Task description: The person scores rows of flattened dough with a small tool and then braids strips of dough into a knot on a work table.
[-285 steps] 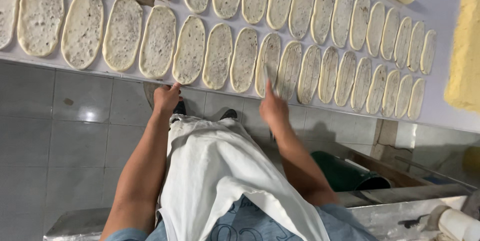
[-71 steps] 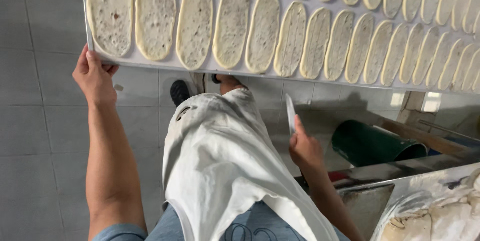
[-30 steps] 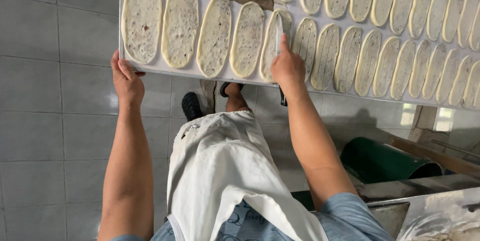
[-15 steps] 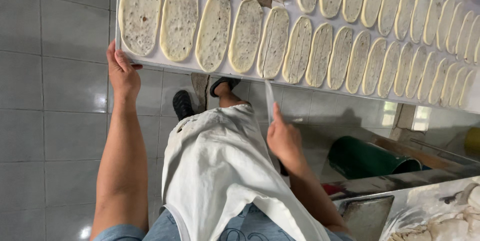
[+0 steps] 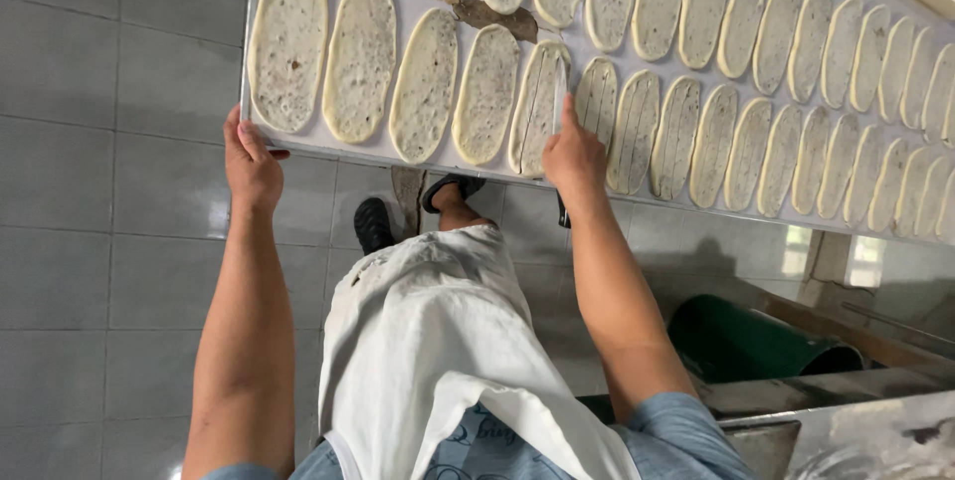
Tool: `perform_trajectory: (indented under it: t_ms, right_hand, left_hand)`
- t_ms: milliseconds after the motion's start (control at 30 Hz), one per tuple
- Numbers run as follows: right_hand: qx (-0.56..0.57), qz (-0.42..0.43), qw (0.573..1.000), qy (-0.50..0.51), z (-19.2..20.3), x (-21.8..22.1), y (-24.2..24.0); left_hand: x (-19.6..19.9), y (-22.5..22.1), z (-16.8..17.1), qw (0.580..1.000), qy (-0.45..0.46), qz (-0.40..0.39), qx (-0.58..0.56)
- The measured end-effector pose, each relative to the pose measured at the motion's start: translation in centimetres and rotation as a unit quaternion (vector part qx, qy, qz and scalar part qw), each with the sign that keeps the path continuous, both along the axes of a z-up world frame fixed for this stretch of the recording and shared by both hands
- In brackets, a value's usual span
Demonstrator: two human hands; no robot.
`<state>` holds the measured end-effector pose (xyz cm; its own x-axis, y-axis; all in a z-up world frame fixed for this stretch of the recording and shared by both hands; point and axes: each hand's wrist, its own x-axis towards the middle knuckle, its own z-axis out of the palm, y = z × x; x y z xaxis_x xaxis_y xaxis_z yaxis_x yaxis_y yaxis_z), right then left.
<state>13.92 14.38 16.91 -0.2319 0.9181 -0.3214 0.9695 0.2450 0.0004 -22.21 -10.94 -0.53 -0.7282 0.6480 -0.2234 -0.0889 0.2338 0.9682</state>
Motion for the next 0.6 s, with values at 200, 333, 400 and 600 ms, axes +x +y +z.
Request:
perform_trajectory:
  t_ms: [200,333,400,600]
  right_hand:
    - [-0.059,0.009,0.998,0.038,2.7,4.3,-12.8]
    - [-0.164,-0.021,0.986,-0.013,5.1,6.4,-18.7]
    - [-0.141,-0.007,0.990,0.029,6.1,6.0,-18.7]
    - [-0.047,0.011,0.992,0.114,5.6,1.4,-14.7]
  left_hand:
    - [0.2,0.6,0.9,0.998,-0.054,0.005,-0.025]
    - [-0.6,-0.3,1.2,0.999,-0.048,-0.001,0.001]
    - [-0.4,-0.8,1.4,0.997,-0.077,-0.002,0.013]
    - [-1.0,0.3,1.1,0.997,-0.057,-0.012,-0.046]
